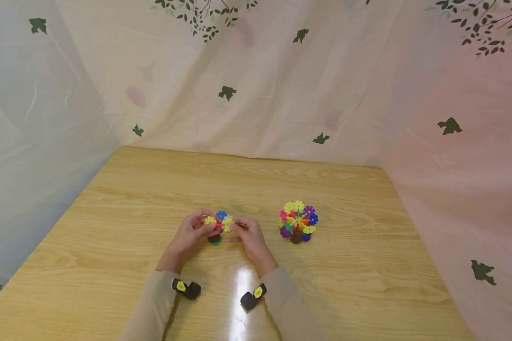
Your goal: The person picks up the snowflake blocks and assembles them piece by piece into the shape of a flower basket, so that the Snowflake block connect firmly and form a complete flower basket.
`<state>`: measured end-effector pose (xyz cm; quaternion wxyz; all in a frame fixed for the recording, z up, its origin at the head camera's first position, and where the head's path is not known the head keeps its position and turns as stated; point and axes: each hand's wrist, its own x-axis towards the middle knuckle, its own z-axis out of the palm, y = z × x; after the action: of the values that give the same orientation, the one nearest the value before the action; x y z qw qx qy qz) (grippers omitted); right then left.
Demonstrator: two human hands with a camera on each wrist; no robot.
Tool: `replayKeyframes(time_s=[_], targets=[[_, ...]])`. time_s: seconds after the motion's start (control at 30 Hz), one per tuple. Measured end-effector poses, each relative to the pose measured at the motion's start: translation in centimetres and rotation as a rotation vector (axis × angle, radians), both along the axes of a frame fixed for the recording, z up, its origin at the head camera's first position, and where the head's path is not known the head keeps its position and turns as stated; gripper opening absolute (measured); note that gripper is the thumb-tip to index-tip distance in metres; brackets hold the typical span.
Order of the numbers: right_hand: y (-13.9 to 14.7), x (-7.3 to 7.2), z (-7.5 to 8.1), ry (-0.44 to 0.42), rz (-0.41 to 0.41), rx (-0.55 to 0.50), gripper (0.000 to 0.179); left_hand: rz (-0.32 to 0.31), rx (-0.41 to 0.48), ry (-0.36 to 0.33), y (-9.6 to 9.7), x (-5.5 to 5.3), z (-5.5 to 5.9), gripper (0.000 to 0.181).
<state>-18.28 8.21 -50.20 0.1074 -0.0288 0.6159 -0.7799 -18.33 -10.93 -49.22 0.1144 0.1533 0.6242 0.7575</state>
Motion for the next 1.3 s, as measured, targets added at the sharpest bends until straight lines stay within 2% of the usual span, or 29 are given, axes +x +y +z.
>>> replayKeyframes(time_s=[0.3, 0.47, 0.53, 0.6, 0.67, 0.83, 0.9, 1.03, 1.13, 1.3], targets=[[-0.1, -0.1, -0.1, 0.014, -0.035, 0.005, 0.018, 0.006, 0.014, 0.005, -0.4, 0.1, 0.2, 0.038], [0.7, -0.3, -0.1, -0.026, -0.127, -0.065, 0.013, 0.090, 0.129, 0.021, -1.6, 0.1, 0.0, 0.030], [0.9, -0.4, -0.1, -0.035, -0.157, -0.075, 0.011, 0.111, 0.149, 0.040, -2.0, 0.0, 0.0, 0.024], [1.0, -0.4, -0.1, -0.026, -0.159, -0.058, 0.010, 0.120, 0.117, 0.054, -2.1, 0.0, 0.1, 0.023], [1.0, -0.4, -0.1, -0.017, -0.157, -0.044, 0.008, 0.135, 0.042, 0.074, -2.0, -0.1, 0.2, 0.026], [0.8, -0.3, -0.1, 0.030, -0.134, 0.043, 0.015, 0.165, -0.128, 0.055, -1.2, 0.1, 0.4, 0.031], [0.7, -0.3, -0.1, 0.045, -0.123, 0.066, 0.020, 0.163, -0.153, 0.042, -1.0, 0.1, 0.3, 0.030], [0.6, -0.2, 0.0, 0.046, -0.111, 0.068, 0.026, 0.173, -0.202, 0.064, -0.8, 0.2, 0.3, 0.030], [0.6, -0.2, 0.1, 0.040, -0.103, 0.068, 0.026, 0.177, -0.222, 0.081, -0.7, 0.2, 0.3, 0.030], [0.6, -0.2, 0.1, 0.064, -0.085, 0.090, 0.024, 0.193, -0.247, 0.061, -0.6, 0.2, 0.5, 0.030]])
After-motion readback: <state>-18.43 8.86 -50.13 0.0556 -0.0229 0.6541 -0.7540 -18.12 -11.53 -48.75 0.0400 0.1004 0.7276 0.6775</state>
